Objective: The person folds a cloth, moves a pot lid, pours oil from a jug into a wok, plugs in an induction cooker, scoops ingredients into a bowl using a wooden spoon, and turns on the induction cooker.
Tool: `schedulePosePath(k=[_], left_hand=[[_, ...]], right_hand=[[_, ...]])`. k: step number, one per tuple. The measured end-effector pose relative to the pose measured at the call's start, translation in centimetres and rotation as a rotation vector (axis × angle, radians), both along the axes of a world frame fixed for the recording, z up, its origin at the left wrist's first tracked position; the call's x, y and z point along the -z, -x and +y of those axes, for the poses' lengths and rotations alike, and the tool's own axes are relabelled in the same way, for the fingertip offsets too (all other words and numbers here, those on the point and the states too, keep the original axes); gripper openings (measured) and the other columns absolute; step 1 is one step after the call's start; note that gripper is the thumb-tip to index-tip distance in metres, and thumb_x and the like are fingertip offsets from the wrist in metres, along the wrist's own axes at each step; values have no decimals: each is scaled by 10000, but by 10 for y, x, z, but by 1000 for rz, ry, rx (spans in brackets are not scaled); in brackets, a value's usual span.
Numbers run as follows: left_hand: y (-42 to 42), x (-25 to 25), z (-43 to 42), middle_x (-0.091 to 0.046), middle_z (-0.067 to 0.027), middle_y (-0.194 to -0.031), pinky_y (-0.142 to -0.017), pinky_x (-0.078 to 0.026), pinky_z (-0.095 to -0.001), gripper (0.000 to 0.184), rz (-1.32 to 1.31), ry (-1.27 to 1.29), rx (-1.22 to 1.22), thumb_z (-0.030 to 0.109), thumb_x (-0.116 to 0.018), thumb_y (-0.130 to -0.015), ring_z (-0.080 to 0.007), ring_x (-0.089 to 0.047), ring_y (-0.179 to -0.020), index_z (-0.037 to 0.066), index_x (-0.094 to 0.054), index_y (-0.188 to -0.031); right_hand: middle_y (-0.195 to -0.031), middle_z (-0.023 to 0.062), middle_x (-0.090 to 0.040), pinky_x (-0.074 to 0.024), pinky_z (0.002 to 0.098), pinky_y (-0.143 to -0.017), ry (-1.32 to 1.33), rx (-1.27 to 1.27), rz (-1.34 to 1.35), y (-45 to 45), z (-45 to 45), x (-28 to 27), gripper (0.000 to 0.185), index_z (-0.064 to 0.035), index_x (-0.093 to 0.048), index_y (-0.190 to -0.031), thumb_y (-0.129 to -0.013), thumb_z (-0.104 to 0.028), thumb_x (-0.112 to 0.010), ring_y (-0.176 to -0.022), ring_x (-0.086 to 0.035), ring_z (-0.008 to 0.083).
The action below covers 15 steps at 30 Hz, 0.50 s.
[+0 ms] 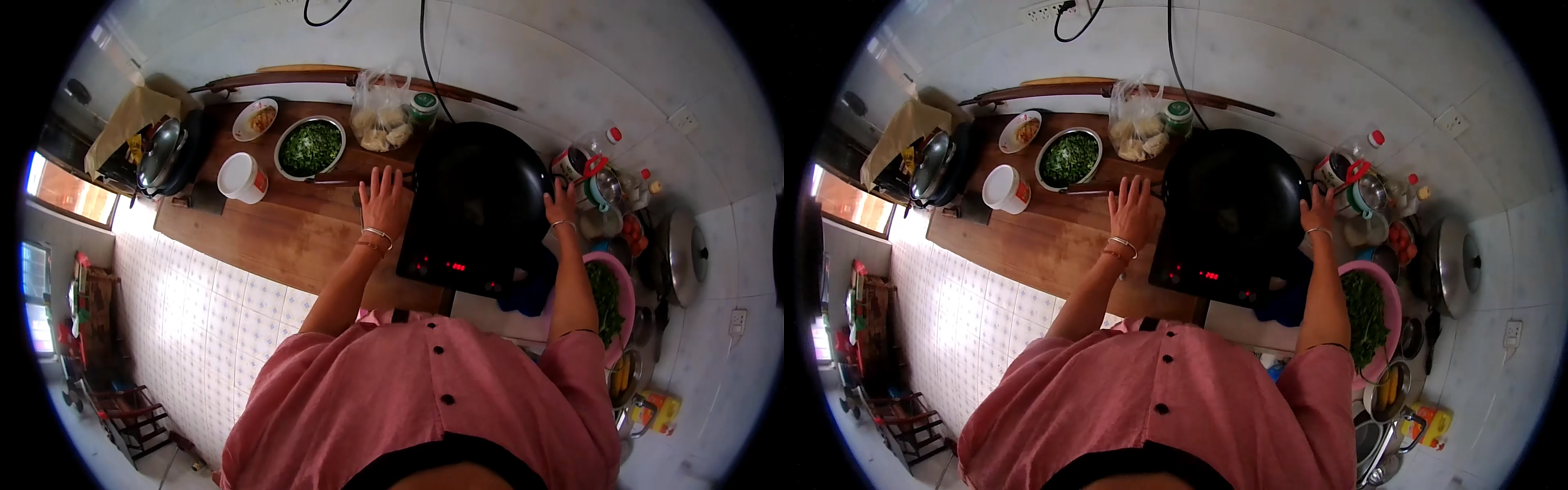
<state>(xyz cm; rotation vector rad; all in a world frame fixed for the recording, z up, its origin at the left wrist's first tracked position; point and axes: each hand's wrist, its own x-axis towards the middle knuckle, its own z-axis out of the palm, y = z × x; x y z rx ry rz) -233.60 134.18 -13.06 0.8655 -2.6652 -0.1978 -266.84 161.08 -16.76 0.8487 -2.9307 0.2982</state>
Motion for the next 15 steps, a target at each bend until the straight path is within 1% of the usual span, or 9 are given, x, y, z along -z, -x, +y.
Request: schedulePosePath(k=[3,5,8,9,12,14,15], left_hand=[[-5,-1,2,-286,-87,-1425,-1065,-177,-540,702,-14,-24,-5,209,-640,-741,-319,-197,-1347,108,-334,-1365],[-9,0,3,-285,-84,-1426,-1065,-180,-538,699,-12,-32,-5,212,-636,-744,-316,-195,-1348,109,-333,-1366],[-15,1,4,-300,-84,-1420,-1060,-191,-536,673,4,-33,5,218,-620,-748,-308,-208,-1345,100,-352,-1354],[-17,2,5,-316,-86,-1412,-1054,-200,-534,651,19,-25,15,221,-608,-748,-304,-224,-1342,90,-373,-1341],[-18,4,4,-319,-92,-1410,-1055,-196,-533,649,53,-17,21,223,-599,-755,-303,-220,-1344,86,-366,-1346],[-19,3,4,-317,-94,-1410,-1055,-194,-532,648,53,-26,23,222,-595,-757,-305,-219,-1344,84,-365,-1346],[-20,2,4,-315,-96,-1410,-1055,-192,-532,646,51,-33,26,220,-590,-759,-306,-218,-1344,81,-363,-1347]], right_hand=[[-1444,237,-195,-243,460,-1057,9,1,-9,4,-4,1,582,-158,-350,-1379,-866,-369,-528,-1310,-235,405],[-1458,215,-170,-232,473,-1062,39,2,-19,4,-5,0,578,-171,-354,-1379,-861,-359,-528,-1296,-231,431],[-1461,213,-161,-235,472,-1062,67,-14,-7,12,-3,10,589,-172,-352,-1380,-852,-356,-538,-1294,-235,434],[-1461,213,-161,-235,472,-1062,65,-18,-5,11,-3,10,589,-172,-352,-1380,-852,-356,-538,-1294,-235,434],[-1465,208,-155,-232,467,-1064,68,-6,-2,5,-3,7,592,-172,-350,-1382,-851,-353,-539,-1301,-224,433],[-1456,236,-161,-223,456,-1067,23,18,-34,-1,-3,-1,602,-142,-343,-1382,-862,-386,-525,-1323,-207,404],[-1456,236,-161,-223,456,-1067,21,20,-34,-2,-2,-1,602,-142,-343,-1382,-862,-386,-525,-1323,-207,404]])
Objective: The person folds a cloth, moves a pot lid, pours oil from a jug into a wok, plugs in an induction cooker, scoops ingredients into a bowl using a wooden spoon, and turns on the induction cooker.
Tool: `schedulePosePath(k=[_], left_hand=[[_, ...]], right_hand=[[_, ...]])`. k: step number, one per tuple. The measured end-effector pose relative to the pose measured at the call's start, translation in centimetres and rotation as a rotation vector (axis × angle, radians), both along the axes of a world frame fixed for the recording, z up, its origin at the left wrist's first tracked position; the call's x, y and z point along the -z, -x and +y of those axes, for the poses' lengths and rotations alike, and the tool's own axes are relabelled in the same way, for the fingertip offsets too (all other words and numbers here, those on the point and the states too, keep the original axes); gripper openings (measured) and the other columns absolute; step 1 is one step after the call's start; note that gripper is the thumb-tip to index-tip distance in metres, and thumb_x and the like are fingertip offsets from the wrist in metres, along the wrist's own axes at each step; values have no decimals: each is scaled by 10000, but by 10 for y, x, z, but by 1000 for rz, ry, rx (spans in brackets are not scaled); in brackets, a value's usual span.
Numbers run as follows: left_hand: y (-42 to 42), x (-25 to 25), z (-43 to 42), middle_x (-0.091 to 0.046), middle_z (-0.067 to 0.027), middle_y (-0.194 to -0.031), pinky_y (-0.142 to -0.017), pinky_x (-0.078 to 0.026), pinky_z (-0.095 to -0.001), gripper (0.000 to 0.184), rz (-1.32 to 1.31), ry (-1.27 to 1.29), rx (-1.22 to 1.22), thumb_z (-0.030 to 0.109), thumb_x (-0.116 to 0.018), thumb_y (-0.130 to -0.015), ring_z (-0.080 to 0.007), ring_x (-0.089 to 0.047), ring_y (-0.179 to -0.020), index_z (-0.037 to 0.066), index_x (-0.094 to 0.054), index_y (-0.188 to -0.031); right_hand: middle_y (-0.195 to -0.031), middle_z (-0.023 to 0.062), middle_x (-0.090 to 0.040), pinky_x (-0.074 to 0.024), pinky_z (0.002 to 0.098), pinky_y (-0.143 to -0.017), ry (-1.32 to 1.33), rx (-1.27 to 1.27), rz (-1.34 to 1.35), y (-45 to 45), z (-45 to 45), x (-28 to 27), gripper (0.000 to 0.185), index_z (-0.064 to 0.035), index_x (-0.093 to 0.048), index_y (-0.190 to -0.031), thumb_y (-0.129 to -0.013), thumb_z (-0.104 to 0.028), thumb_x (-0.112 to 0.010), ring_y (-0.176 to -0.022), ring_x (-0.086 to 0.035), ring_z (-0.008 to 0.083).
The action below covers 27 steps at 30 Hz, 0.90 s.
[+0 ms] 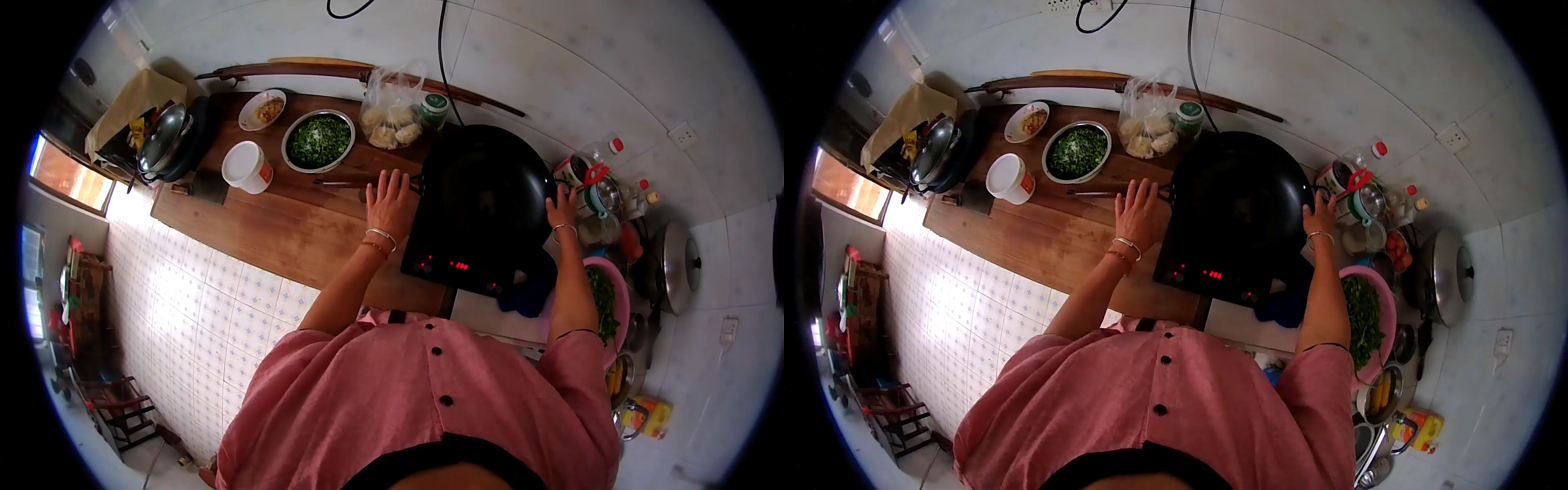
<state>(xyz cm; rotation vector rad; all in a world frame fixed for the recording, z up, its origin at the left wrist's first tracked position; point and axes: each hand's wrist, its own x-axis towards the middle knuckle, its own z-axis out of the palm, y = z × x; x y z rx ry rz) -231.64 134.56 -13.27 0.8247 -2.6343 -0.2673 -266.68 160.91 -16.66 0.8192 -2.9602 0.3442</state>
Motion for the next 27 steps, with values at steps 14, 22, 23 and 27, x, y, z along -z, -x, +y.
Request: schedulePosePath(k=[14,22,23,27], left_hand=[[15,1,-8,-298,-101,-1412,-1056,-179,-554,674,-15,49,8,204,-618,-737,-324,-206,-1342,77,-357,-1345],[20,-7,-6,-293,-126,-1418,-1054,-170,-560,686,-49,31,0,234,-640,-732,-334,-205,-1341,62,-357,-1334],[20,-8,-6,-282,-114,-1423,-1059,-172,-554,701,-55,18,-6,226,-649,-728,-332,-200,-1343,74,-350,-1344],[16,-4,-6,-267,-98,-1433,-1063,-174,-548,722,-66,19,-14,216,-655,-725,-327,-194,-1345,90,-336,-1360]], right_hand=[[-1452,223,-189,-241,450,-1062,-2,-15,16,2,7,6,600,-141,-335,-1385,-862,-353,-540,-1320,-220,396],[-1435,240,-216,-250,450,-1054,71,-20,13,-2,5,5,594,-175,-347,-1379,-850,-354,-548,-1302,-249,405],[-1433,243,-218,-248,456,-1054,76,-31,35,0,3,7,594,-180,-348,-1378,-847,-356,-549,-1298,-255,409],[-1432,245,-217,-249,476,-1047,61,-19,54,4,-3,9,598,-184,-353,-1374,-840,-369,-549,-1287,-261,428]])
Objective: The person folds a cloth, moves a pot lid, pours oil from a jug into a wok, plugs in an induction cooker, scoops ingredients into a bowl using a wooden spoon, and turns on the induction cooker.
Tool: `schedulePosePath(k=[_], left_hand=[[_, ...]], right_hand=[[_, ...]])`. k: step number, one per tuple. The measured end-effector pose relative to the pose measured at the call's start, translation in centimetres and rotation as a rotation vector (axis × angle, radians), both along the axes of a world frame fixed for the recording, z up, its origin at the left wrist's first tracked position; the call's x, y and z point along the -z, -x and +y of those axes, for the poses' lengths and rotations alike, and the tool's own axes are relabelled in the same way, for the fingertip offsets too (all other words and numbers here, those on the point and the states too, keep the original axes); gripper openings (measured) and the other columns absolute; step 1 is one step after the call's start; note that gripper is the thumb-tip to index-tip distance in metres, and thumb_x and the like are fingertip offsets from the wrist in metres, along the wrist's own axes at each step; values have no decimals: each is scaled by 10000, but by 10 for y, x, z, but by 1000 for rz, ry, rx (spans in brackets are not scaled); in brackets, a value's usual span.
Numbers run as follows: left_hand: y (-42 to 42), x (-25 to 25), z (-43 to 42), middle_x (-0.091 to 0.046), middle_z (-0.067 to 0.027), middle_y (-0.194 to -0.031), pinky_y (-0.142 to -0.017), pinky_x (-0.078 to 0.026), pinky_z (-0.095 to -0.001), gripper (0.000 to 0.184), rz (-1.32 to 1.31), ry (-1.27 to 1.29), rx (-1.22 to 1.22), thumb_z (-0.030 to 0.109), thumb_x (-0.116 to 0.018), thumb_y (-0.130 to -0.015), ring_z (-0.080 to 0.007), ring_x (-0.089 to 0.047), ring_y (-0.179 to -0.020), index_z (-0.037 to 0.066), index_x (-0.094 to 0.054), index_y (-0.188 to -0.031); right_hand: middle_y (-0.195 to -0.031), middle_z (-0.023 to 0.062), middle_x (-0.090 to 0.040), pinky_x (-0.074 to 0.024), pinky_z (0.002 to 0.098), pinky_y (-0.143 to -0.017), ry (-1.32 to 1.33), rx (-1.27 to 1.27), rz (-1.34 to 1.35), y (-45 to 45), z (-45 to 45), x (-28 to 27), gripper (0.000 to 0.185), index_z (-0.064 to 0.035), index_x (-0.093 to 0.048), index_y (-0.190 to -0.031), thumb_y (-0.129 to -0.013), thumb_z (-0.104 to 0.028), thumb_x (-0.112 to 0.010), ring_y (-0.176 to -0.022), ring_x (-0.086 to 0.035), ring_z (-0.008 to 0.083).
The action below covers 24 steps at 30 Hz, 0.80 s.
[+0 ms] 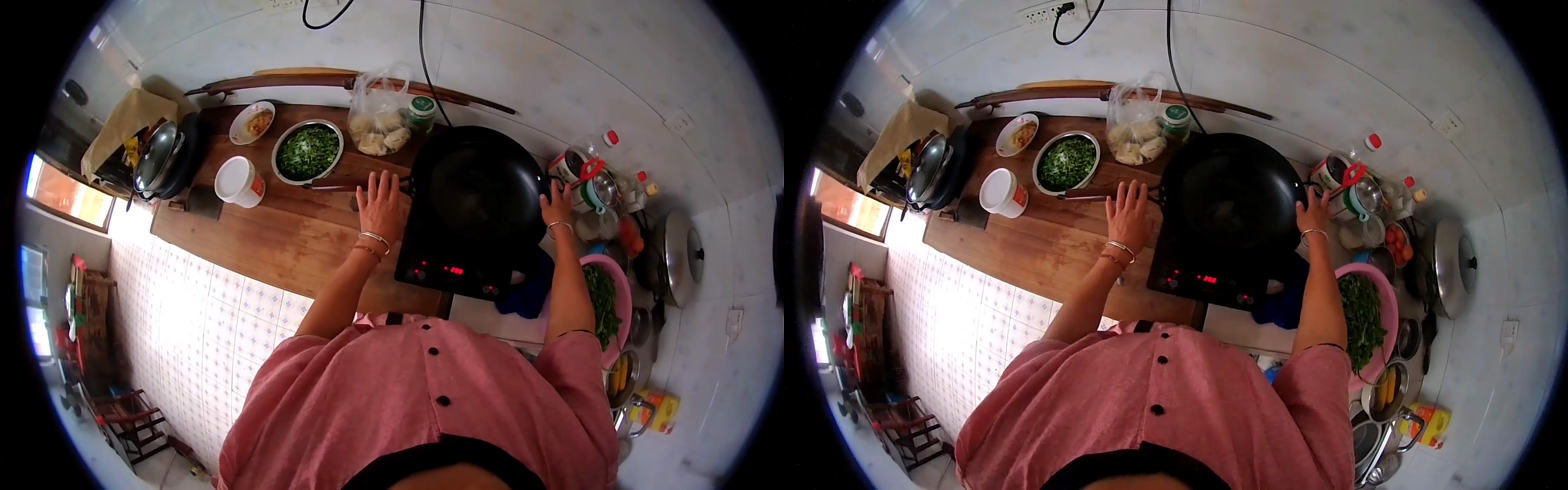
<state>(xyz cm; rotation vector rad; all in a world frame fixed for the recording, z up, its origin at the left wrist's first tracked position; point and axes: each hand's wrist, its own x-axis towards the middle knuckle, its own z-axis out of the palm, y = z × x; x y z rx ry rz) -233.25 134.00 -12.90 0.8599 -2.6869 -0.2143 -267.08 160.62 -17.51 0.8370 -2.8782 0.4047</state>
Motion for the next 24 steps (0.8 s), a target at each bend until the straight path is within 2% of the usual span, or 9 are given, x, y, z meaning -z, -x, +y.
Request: schedulePosePath(k=[12,18,20,24], left_hand=[[-12,10,4,-282,-96,-1422,-1061,-180,-549,752,19,-17,-20,186,-664,-708,-317,-190,-1348,105,-318,-1370],[-13,16,5,-278,-95,-1422,-1061,-178,-550,772,15,-5,-34,172,-675,-691,-322,-185,-1350,101,-315,-1371],[-13,16,5,-275,-95,-1423,-1061,-177,-550,775,23,-6,-26,170,-676,-688,-324,-183,-1350,98,-314,-1370],[-11,10,5,-266,-96,-1426,-1062,-175,-548,784,24,-4,-11,172,-680,-683,-325,-177,-1352,91,-311,-1370]], right_hand=[[-1434,239,-207,-249,491,-1043,-37,-13,46,11,-10,0,611,-222,-319,-1387,-843,-407,-527,-1261,-287,448],[-1438,244,-198,-218,486,-1060,-24,-37,40,5,-9,-9,617,-196,-310,-1394,-853,-402,-520,-1278,-258,450],[-1462,230,-152,-168,455,-1089,-70,14,-58,-1,-10,-17,608,-184,-314,-1398,-860,-388,-511,-1322,-203,404],[-1442,246,-190,-220,484,-1057,-22,-22,-8,1,-3,-7,613,-179,-320,-1392,-855,-391,-524,-1286,-245,445]])
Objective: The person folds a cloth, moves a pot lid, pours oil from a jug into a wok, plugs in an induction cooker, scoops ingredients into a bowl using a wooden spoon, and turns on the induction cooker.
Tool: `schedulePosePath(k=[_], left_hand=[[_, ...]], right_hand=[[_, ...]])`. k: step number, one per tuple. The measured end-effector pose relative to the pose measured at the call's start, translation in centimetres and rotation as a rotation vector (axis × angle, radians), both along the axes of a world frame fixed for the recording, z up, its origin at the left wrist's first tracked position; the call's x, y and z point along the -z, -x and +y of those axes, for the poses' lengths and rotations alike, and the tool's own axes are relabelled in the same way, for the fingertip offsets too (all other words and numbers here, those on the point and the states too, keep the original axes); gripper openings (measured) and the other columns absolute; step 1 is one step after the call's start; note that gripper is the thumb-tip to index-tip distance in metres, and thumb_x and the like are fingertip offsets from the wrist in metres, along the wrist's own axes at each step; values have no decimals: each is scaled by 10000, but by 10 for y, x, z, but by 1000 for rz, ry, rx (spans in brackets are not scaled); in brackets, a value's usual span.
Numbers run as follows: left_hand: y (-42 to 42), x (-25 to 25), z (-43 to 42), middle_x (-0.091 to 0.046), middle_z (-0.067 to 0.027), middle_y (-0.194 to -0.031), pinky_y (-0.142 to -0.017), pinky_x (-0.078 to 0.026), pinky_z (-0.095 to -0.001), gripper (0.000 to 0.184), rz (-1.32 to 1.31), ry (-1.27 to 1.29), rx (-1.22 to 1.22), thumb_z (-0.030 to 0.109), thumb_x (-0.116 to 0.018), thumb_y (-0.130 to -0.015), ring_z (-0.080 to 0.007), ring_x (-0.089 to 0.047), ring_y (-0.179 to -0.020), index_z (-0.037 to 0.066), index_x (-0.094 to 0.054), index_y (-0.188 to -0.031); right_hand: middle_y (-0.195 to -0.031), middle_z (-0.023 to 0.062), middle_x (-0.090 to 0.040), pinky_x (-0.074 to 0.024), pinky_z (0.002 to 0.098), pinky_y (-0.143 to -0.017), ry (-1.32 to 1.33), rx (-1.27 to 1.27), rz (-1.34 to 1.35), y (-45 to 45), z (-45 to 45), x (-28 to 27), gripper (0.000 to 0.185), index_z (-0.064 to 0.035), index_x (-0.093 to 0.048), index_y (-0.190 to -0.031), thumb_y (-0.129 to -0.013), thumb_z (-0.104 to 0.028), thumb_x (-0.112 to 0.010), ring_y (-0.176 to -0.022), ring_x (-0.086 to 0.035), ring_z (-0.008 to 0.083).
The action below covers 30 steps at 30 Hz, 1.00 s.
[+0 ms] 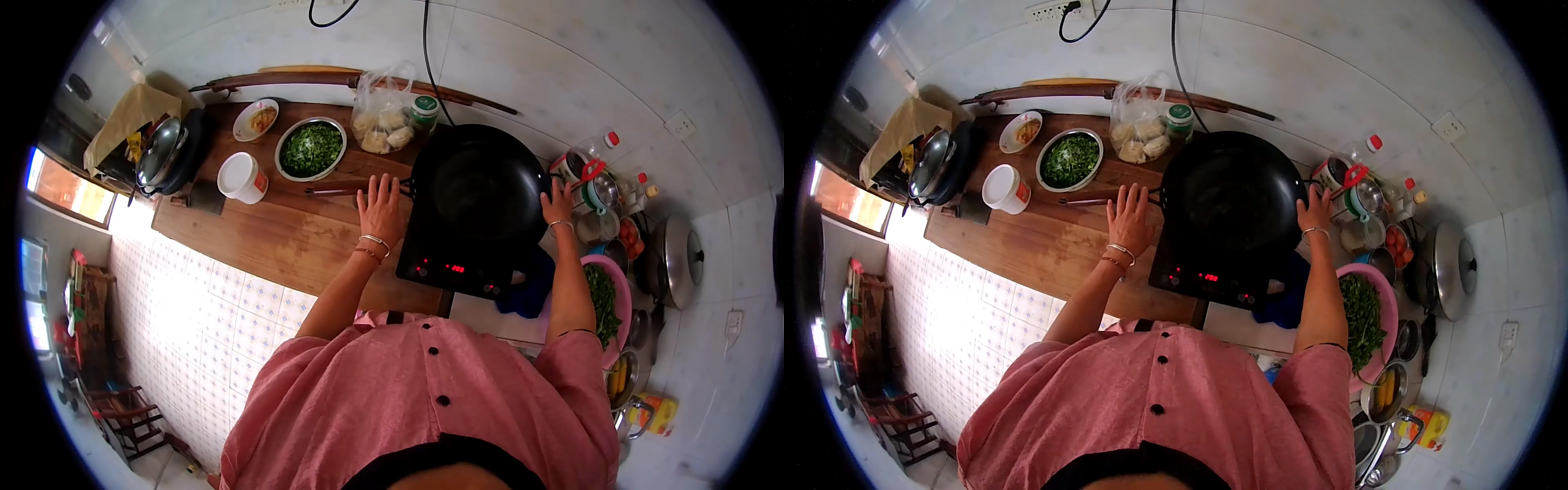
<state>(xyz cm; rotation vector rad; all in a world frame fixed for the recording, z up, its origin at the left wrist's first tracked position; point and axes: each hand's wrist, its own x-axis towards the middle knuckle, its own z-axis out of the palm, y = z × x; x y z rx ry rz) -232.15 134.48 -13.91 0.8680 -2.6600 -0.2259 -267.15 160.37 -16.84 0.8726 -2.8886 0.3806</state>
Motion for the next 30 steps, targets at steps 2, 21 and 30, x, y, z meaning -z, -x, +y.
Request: schedulePosePath(k=[2,21,30], left_hand=[[1,-2,0,-265,-97,-1427,-1062,-174,-547,787,-6,10,4,179,-683,-683,-325,-177,-1352,90,-309,-1370],[2,-12,1,-260,-103,-1436,-1065,-164,-547,756,-52,-28,10,197,-652,-729,-328,-177,-1352,96,-291,-1386],[-2,-10,2,-258,-105,-1437,-1065,-163,-549,755,-48,-48,7,199,-646,-723,-328,-175,-1354,94,-297,-1384]], right_hand=[[-1443,244,-191,-224,485,-1053,31,-14,-3,0,3,3,609,-160,-328,-1388,-856,-381,-527,-1291,-240,442],[-1477,187,-136,-209,463,-1075,-8,49,-93,0,0,1,587,-194,-317,-1399,-872,-378,-499,-1315,-215,416],[-1480,184,-133,-211,463,-1075,-5,51,-93,-1,-3,-4,594,-192,-322,-1397,-866,-377,-511,-1309,-220,427]])
